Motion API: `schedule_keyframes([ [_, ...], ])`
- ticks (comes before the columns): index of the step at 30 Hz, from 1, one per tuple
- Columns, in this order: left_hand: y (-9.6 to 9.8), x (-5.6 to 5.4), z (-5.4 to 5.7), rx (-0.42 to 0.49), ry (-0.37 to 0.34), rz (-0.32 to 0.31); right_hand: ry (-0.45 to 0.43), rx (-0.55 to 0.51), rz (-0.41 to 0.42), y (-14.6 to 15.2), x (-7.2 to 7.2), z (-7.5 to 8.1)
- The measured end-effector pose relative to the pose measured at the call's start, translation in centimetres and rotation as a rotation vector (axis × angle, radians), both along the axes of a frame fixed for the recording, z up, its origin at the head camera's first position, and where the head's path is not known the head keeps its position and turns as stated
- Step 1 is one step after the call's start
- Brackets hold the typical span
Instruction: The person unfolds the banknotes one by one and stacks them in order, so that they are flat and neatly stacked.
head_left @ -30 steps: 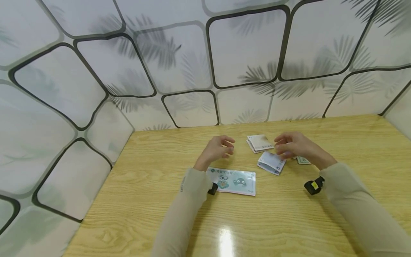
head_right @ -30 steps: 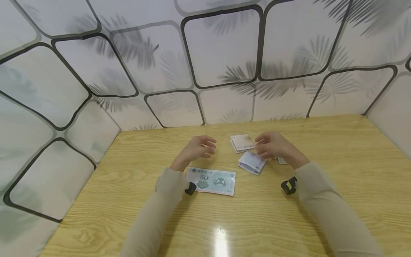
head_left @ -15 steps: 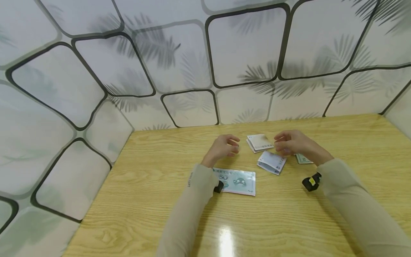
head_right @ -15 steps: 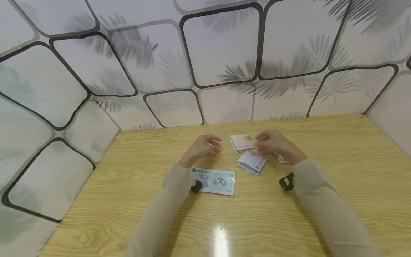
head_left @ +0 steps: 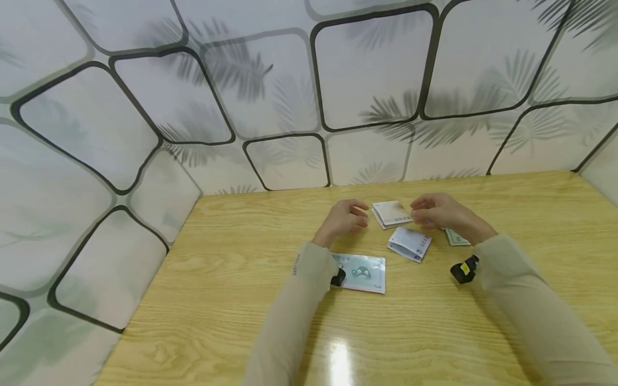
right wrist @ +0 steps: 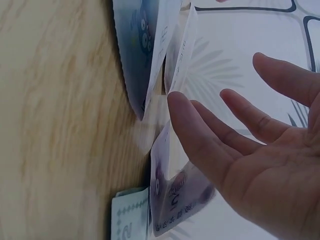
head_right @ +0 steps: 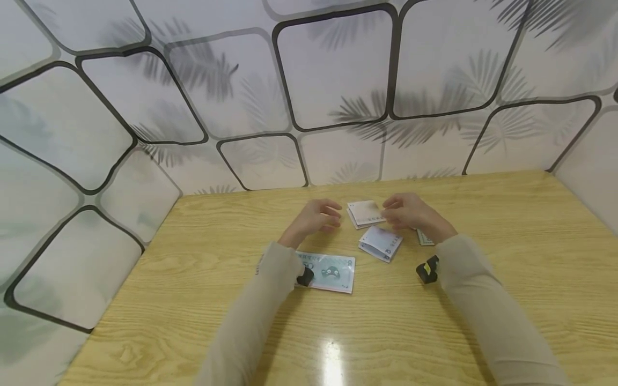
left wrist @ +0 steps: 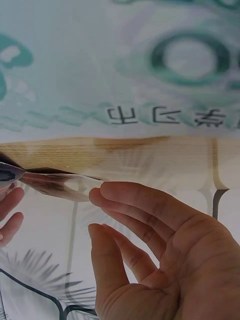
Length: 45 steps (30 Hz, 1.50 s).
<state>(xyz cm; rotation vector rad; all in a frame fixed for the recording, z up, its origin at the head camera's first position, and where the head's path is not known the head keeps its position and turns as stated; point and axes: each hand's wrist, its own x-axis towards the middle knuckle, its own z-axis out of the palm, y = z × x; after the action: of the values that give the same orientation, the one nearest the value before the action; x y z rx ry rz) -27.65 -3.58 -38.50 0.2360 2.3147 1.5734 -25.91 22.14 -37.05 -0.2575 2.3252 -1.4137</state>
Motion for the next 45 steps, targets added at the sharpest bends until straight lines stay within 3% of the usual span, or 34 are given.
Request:
schedule_keyframes([
  [6,0.7,-0.1,-0.1,-0.009,-0.009,-0.007,-0.012,0.002,0.0,0.1,-0.2,-0.1],
  [17,1.6,-0.5,-0.4,-0.051,0.05,-0.028,-0.055,-0.006,-0.023,0.1,-0.6,-0.4],
  [30,2.2,-1.0,-0.5,-0.063,0.035,-0.054,-0.075,0.029,-0.026,-0.1,-1.5,-0.5],
  [36,2.7,-1.1,-0.8,-0.082,0.048,-0.012,-0.083,0.004,-0.021,-0.2,-1.6,-0.7],
  [41,2.9,-1.3,-1.0,-0.161,0.173,0.057,-0.073,-0.021,-0.022,-0.5,-1.3,-0.6],
  [45,2.9,-1.3,-0.9,-0.111,0.22,0.108,-0.071,-0.041,-0.012,-0.6,-1.2,-0.7],
])
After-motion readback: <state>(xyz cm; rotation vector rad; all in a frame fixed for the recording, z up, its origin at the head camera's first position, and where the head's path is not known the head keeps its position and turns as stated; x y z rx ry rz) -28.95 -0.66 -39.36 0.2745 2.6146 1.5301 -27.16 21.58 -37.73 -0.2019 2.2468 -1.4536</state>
